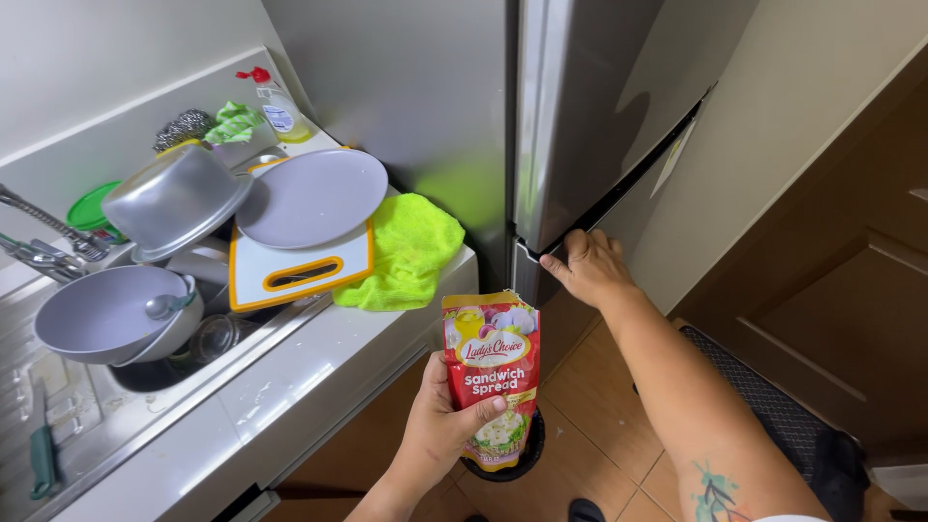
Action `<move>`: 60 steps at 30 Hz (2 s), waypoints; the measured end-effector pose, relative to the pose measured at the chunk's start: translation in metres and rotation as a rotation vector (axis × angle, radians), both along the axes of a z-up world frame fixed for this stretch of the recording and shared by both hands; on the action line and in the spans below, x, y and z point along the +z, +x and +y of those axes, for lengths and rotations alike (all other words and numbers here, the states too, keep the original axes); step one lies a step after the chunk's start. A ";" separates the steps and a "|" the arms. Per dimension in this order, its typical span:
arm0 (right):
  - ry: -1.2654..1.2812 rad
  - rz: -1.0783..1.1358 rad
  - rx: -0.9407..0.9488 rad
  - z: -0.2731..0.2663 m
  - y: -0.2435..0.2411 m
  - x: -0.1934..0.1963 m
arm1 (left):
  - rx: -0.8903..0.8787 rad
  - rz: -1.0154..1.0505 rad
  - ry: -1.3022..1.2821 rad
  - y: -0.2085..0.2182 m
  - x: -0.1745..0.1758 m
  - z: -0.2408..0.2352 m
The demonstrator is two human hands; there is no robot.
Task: The person organizes groceries by placing items on a shelf and in the refrigerator, then cleans a table with a spray bottle and cloth. They also fill an electric kettle with water, place it on its base, and stir a pot on a hot plate.
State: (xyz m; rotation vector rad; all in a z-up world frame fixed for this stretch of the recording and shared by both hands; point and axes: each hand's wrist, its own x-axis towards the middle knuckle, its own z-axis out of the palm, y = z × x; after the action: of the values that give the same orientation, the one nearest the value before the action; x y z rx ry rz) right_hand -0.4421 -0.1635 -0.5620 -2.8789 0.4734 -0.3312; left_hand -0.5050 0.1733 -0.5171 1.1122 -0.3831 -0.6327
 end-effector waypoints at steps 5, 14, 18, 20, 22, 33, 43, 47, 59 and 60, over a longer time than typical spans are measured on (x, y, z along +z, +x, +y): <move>0.074 -0.059 0.040 -0.012 -0.001 -0.008 | 0.002 0.016 -0.018 0.001 -0.005 -0.038; 0.238 -0.399 0.162 -0.140 -0.130 -0.084 | -0.018 0.072 -0.016 0.015 -0.021 -0.092; 0.684 -0.393 -0.115 -0.204 -0.212 -0.068 | -0.079 -0.023 -0.020 0.010 -0.047 -0.145; 0.764 -0.374 -0.250 -0.223 -0.243 -0.042 | -0.109 -0.061 -0.012 0.004 -0.048 -0.177; 0.751 -0.292 -0.331 -0.236 -0.272 -0.009 | -0.154 -0.035 -0.078 -0.004 -0.043 -0.211; 0.009 0.026 -0.562 -0.291 -0.321 0.034 | -0.221 0.074 -0.117 -0.067 -0.081 -0.335; 1.065 -0.186 -0.108 -0.231 -0.287 -0.019 | -0.307 0.098 -0.151 -0.087 -0.119 -0.394; 1.196 -0.057 -0.302 -0.248 -0.268 -0.057 | -0.300 0.103 -0.171 -0.058 -0.141 -0.428; 1.074 -0.323 -0.592 -0.272 -0.227 -0.146 | -0.409 -0.850 0.952 0.137 -0.227 -0.524; 1.129 -0.405 -0.609 -0.275 -0.224 -0.148 | -0.401 -0.886 1.055 0.140 -0.223 -0.535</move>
State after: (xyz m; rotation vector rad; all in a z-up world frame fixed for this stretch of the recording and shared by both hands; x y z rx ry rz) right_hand -0.6662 -0.4380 -0.7104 -1.4977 1.0243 -0.5025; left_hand -0.3647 -0.3617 -0.7403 2.3679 -1.1236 -0.6697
